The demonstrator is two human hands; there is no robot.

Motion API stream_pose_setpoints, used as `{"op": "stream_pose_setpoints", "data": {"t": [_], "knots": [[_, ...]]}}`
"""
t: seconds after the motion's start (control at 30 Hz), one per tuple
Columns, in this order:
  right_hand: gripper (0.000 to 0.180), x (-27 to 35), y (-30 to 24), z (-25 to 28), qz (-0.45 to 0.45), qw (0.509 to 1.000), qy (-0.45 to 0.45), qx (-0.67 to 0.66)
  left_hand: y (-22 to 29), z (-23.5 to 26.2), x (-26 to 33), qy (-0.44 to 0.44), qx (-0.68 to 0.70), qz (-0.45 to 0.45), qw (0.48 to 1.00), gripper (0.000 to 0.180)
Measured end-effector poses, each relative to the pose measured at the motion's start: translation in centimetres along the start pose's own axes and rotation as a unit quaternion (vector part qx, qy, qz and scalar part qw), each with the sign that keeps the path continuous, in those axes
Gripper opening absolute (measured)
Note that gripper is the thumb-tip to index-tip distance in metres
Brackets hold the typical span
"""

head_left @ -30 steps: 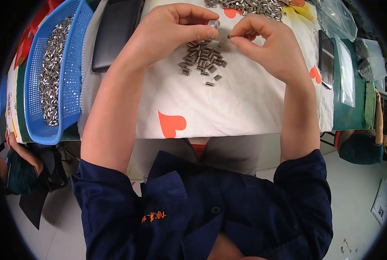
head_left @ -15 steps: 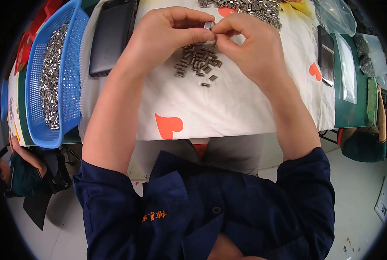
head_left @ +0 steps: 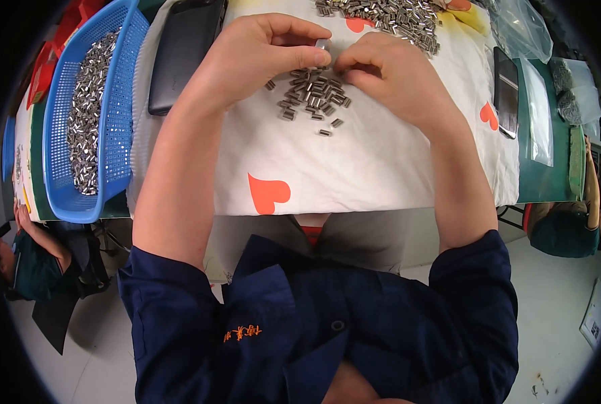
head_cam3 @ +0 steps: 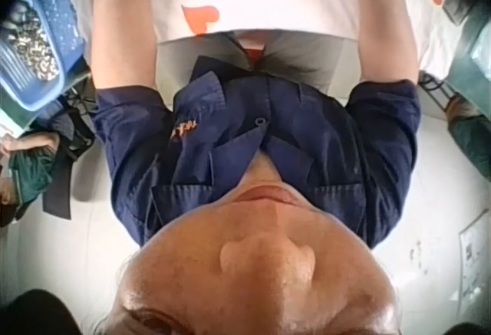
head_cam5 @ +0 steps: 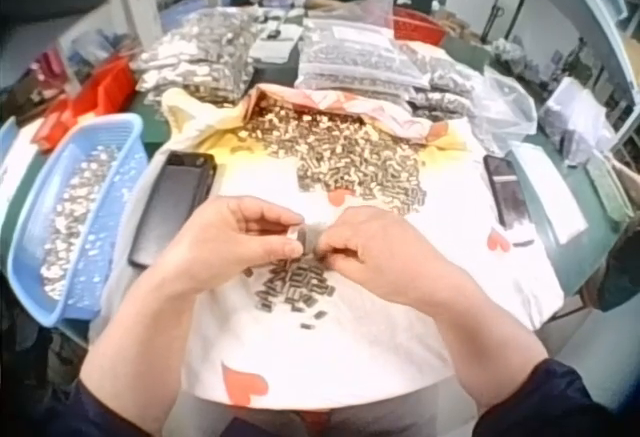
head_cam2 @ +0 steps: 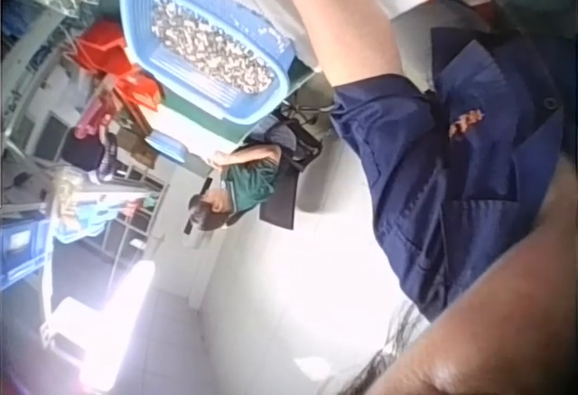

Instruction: Manually inserting small metal pins into a circular metal housing component at an industrial workbench.

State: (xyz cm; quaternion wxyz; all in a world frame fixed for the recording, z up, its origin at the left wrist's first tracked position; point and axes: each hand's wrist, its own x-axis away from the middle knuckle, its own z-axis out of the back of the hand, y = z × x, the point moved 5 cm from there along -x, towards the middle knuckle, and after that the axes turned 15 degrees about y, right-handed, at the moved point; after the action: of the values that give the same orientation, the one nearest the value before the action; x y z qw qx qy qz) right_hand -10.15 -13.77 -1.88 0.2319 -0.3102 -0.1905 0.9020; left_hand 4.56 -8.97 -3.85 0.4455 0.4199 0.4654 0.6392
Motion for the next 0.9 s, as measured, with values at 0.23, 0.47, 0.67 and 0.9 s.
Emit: {"op": "stream_pose_setpoints", "data": {"t": [0.23,0.47,0.67,0.9], "knots": [[0.011,-0.4,0.1,1.1,-0.163,0.98,0.065,-0.09,0.0,-0.4,-0.1,0.0,0.077,-0.022,0.997,0.028],[0.006,-0.3,-0.5,0.9,-0.193,0.962,0.085,-0.174,0.1,-0.9,-0.1,-0.023,0.139,0.008,0.99,0.028],[0.01,-0.1,-1.9,1.1,-0.043,0.982,0.182,-0.021,0.3,-0.9,0.1,0.012,0.119,-0.015,0.993,0.029],[0.011,-0.2,-0.9,0.8,-0.201,0.961,0.063,-0.177,1.4,-0.2,0.8,-0.016,0.036,-0.016,0.999,0.028]]}}
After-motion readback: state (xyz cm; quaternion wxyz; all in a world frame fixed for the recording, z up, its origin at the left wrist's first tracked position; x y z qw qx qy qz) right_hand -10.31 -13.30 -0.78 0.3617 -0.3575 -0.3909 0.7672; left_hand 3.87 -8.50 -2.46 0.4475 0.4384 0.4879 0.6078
